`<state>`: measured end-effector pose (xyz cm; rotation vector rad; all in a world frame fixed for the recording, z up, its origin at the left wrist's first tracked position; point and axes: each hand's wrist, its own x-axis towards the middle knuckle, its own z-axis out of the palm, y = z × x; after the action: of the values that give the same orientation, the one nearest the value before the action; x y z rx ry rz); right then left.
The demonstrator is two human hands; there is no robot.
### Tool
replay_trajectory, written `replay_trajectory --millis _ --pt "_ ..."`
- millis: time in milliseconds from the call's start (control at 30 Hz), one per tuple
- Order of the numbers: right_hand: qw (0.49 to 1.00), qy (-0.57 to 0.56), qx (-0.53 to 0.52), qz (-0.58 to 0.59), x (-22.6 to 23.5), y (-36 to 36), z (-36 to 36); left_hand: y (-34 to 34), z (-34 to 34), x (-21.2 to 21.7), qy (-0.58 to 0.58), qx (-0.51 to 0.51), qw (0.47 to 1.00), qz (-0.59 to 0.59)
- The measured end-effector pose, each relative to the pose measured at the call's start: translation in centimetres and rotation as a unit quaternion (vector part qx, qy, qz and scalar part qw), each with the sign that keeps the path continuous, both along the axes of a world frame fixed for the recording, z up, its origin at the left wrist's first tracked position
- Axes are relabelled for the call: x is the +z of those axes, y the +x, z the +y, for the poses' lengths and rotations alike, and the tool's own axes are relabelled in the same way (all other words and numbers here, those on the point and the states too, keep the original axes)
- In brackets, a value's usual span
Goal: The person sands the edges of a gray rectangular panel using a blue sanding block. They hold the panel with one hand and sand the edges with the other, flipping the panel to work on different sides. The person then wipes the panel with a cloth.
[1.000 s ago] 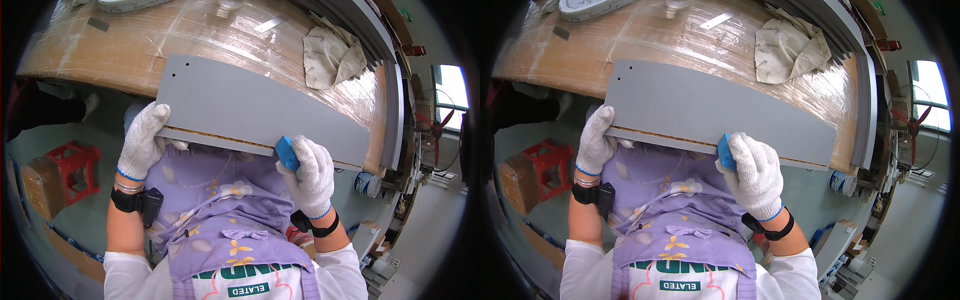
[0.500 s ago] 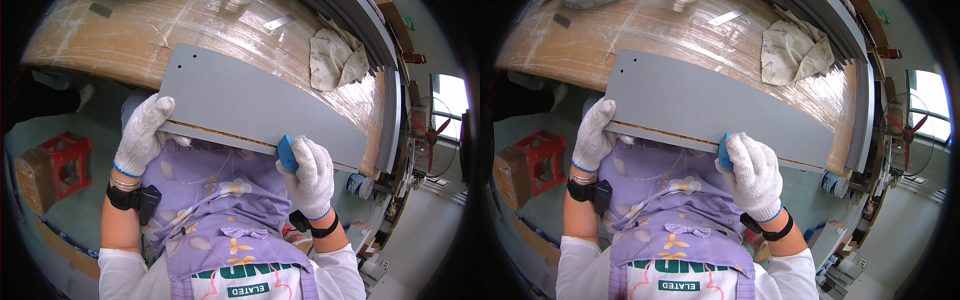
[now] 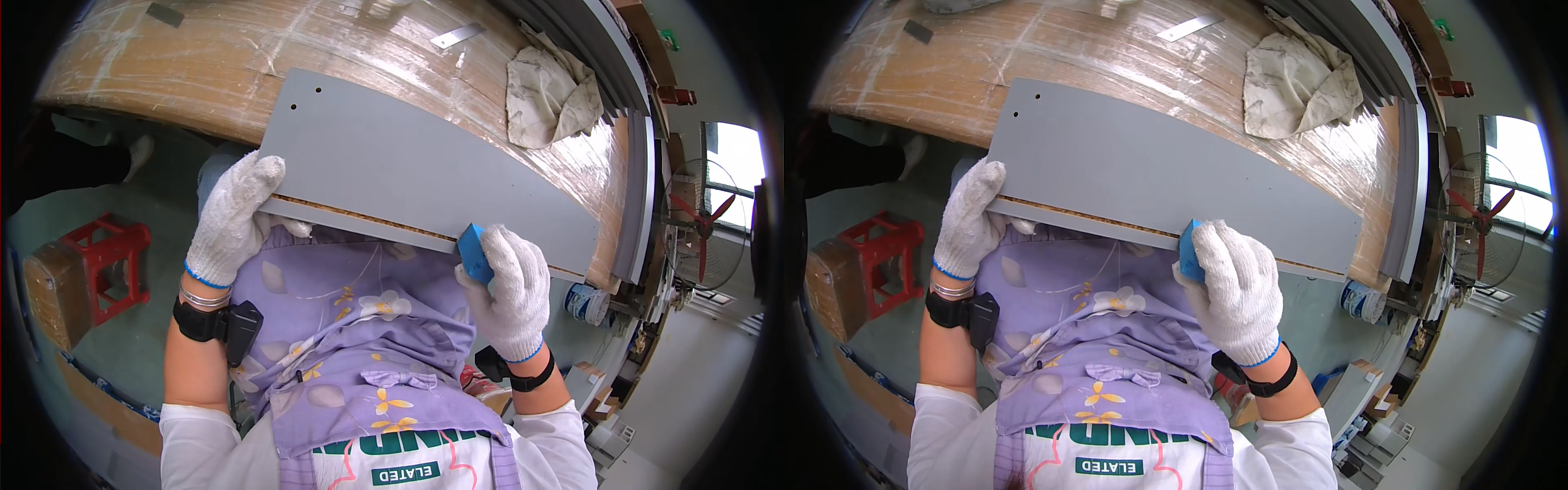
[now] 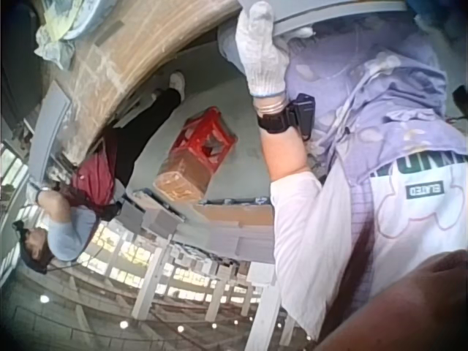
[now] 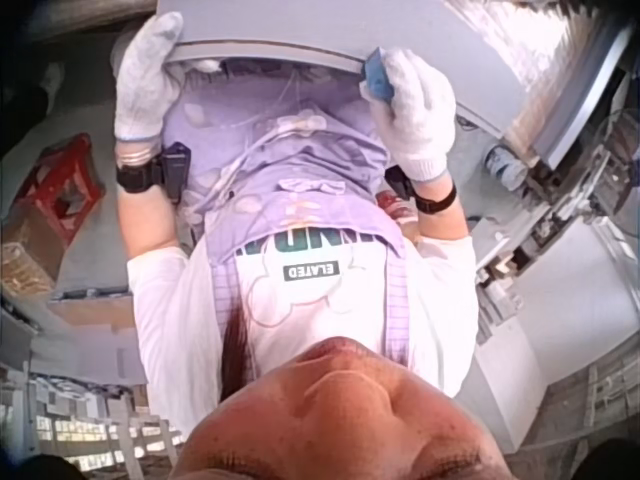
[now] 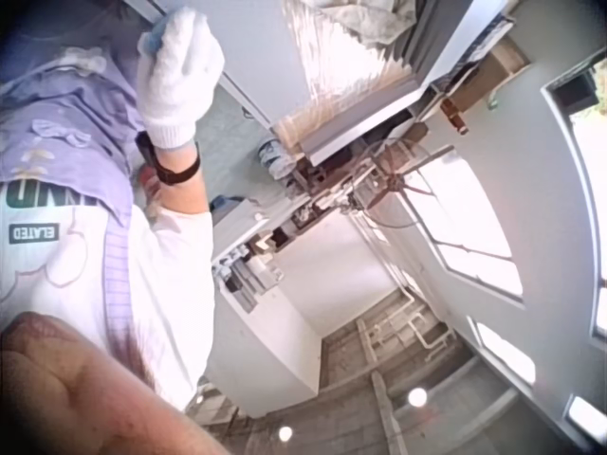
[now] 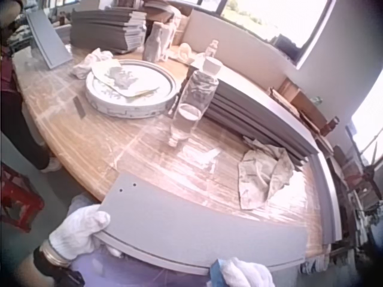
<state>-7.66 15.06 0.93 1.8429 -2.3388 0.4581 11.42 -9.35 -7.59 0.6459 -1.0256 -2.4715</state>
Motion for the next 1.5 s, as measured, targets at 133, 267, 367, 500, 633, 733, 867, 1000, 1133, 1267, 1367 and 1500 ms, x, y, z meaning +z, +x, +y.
replay_trajectory --millis 133,267,367,500,633,733,867,1000,1133,1267,1367,1500 --pt "1.000 0.001 -0.001 0.000 -0.1 0.2 -0.3 -0.1 0.0 -0.1 0.000 -0.001 1.000 0.004" --pt "0.995 -0.014 -0.045 -0.087 0.2 0.0 0.4 0.0 0.0 -0.3 -0.004 -0.001 1.000 0.002" --pt "0.883 -0.109 -0.158 -0.427 0.1 0.4 2.0 0.0 0.0 -0.1 -0.002 0.004 1.000 -0.002" --pt "0.829 -0.090 -0.135 -0.535 0.2 0.1 2.2 0.0 0.0 -0.3 0.001 0.001 1.000 0.004" --pt "0.917 -0.011 -0.097 -0.386 -1.0 -0.2 2.5 -0.1 0.0 0.0 -0.003 -0.001 1.000 0.000" --pt "0.931 0.003 -0.069 -0.359 -1.0 -0.2 1.9 0.0 0.0 -0.2 -0.011 -0.005 1.000 0.002" --pt "0.913 0.014 -0.040 -0.405 -0.7 -0.3 1.4 -0.1 0.0 0.0 -0.009 0.000 1.000 -0.006" --pt "0.760 -0.098 -0.101 -0.635 -0.7 0.0 2.1 0.1 0.0 -0.4 -0.012 -0.003 1.000 0.002" --pt "0.716 -0.137 -0.104 -0.676 -1.4 -1.0 2.8 0.0 0.0 0.1 -0.021 -0.006 1.000 -0.011" --pt "0.752 -0.089 -0.154 -0.634 -1.0 0.4 1.7 0.0 0.0 -0.1 -0.012 0.003 1.000 -0.008" --pt "0.644 -0.167 -0.132 -0.735 -1.6 -0.6 2.3 -0.1 0.0 -0.1 -0.013 -0.001 1.000 -0.010" --pt "0.575 -0.234 -0.163 -0.767 -0.6 -1.2 2.3 -0.1 0.0 -0.3 -0.018 -0.023 1.000 0.009"
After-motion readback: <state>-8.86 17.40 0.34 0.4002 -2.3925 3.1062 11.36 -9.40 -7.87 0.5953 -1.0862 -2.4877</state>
